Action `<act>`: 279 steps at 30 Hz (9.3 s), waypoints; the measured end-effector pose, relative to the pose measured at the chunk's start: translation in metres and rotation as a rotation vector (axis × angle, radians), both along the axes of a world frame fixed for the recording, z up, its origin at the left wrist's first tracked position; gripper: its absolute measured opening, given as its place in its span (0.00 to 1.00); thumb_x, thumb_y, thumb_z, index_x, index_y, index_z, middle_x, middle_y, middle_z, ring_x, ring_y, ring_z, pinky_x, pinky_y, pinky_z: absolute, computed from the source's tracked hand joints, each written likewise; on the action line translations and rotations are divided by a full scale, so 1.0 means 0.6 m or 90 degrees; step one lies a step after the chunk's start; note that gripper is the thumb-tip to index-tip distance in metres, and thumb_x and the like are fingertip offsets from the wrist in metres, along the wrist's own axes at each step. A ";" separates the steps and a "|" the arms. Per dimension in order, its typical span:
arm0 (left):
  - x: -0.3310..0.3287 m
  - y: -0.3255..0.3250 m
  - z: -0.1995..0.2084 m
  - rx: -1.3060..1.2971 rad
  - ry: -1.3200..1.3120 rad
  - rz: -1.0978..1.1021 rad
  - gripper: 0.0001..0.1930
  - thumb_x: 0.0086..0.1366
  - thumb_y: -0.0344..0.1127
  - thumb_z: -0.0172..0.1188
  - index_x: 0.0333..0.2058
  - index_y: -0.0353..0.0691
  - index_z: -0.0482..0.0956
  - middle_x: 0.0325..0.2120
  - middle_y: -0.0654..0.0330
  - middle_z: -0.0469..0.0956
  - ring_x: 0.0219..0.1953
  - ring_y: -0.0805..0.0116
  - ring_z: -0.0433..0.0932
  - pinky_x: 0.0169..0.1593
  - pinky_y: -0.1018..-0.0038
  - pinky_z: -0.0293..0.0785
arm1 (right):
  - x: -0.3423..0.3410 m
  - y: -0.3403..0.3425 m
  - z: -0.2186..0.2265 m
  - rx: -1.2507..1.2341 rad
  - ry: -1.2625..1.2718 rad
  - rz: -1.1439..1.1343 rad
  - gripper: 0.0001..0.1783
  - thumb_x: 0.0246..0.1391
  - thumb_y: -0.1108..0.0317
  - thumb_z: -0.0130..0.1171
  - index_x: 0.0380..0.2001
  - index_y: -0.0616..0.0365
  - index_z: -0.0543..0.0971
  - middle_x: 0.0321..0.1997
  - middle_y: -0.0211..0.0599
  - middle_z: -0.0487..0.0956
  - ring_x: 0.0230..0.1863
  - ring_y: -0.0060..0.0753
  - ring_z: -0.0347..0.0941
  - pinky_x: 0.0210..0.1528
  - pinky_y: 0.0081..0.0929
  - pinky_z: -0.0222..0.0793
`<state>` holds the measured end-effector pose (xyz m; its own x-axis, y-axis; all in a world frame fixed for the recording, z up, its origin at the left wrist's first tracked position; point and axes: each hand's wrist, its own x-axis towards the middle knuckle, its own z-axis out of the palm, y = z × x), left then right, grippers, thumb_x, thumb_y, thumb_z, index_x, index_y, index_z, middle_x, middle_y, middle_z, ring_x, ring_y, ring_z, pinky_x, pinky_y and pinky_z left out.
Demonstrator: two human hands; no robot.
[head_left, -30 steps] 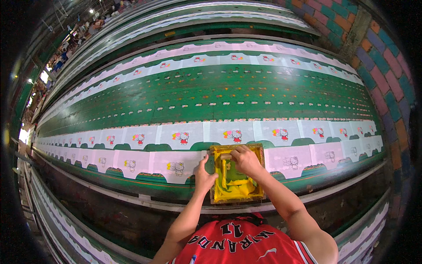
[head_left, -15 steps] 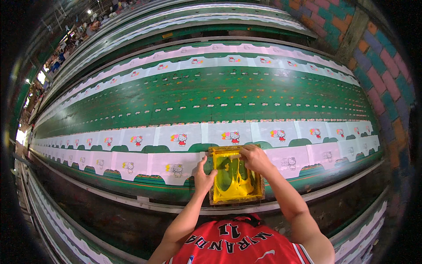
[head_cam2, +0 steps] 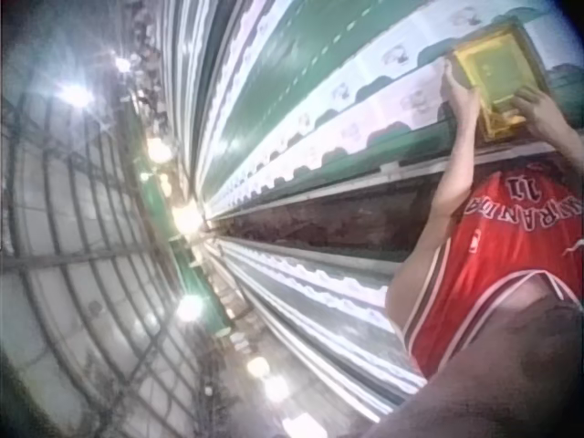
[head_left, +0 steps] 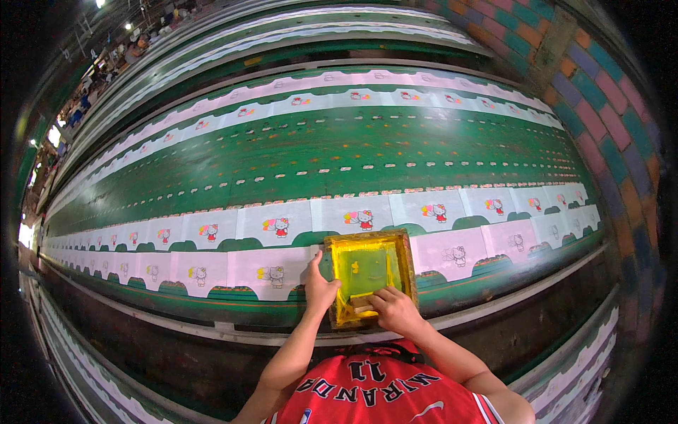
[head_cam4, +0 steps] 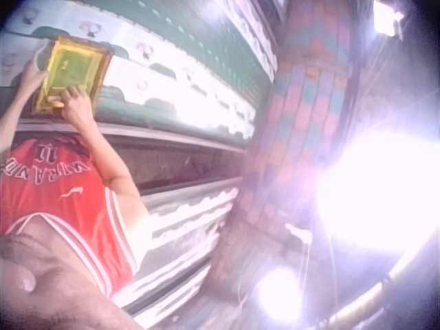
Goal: The person uses a yellow squeegee to press a screen onto a long roll of paper with cartoon characters, moving along the conveyor to transfer printed images. The person repeatedly dips the squeegee into a yellow tray and applies pressure to the screen across the paper surface.
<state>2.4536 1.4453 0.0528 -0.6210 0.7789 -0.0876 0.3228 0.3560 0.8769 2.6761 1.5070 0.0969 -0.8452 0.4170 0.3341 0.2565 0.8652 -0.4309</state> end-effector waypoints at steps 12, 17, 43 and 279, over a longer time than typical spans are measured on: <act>0.168 0.106 0.024 -0.012 -0.092 -0.001 0.43 0.51 0.24 0.67 0.68 0.41 0.64 0.62 0.44 0.73 0.65 0.47 0.72 0.65 0.60 0.68 | 0.166 0.093 0.026 -0.008 -0.001 -0.076 0.13 0.37 0.75 0.62 0.33 0.57 0.79 0.35 0.39 0.77 0.39 0.48 0.75 0.43 0.41 0.76; 0.278 0.175 -0.071 0.120 0.095 -0.001 0.44 0.54 0.25 0.66 0.71 0.45 0.62 0.40 0.53 0.83 0.22 0.73 0.72 0.31 0.73 0.72 | 0.288 0.162 0.034 0.002 -0.024 -0.077 0.15 0.37 0.75 0.64 0.34 0.58 0.79 0.35 0.40 0.78 0.40 0.48 0.76 0.44 0.42 0.76; 0.362 0.219 0.001 -0.027 -0.043 -0.011 0.44 0.51 0.26 0.67 0.69 0.38 0.63 0.66 0.45 0.70 0.60 0.51 0.77 0.60 0.64 0.74 | 0.337 0.271 -0.047 0.028 -0.002 -0.060 0.19 0.41 0.75 0.61 0.42 0.60 0.78 0.44 0.43 0.79 0.47 0.51 0.75 0.52 0.41 0.74; 1.864 1.107 0.014 -0.035 -0.032 -0.024 0.46 0.52 0.24 0.67 0.71 0.37 0.60 0.62 0.40 0.72 0.59 0.49 0.77 0.58 0.65 0.74 | 1.912 1.084 0.015 -0.039 -0.065 -0.023 0.24 0.36 0.74 0.64 0.44 0.60 0.80 0.43 0.41 0.78 0.49 0.47 0.76 0.52 0.41 0.76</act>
<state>3.5720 2.1094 0.0614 -0.5846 0.7951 -0.1613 0.2939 0.3928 0.8714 3.8231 2.1572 0.1060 -0.8573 0.4656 0.2195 0.3330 0.8269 -0.4532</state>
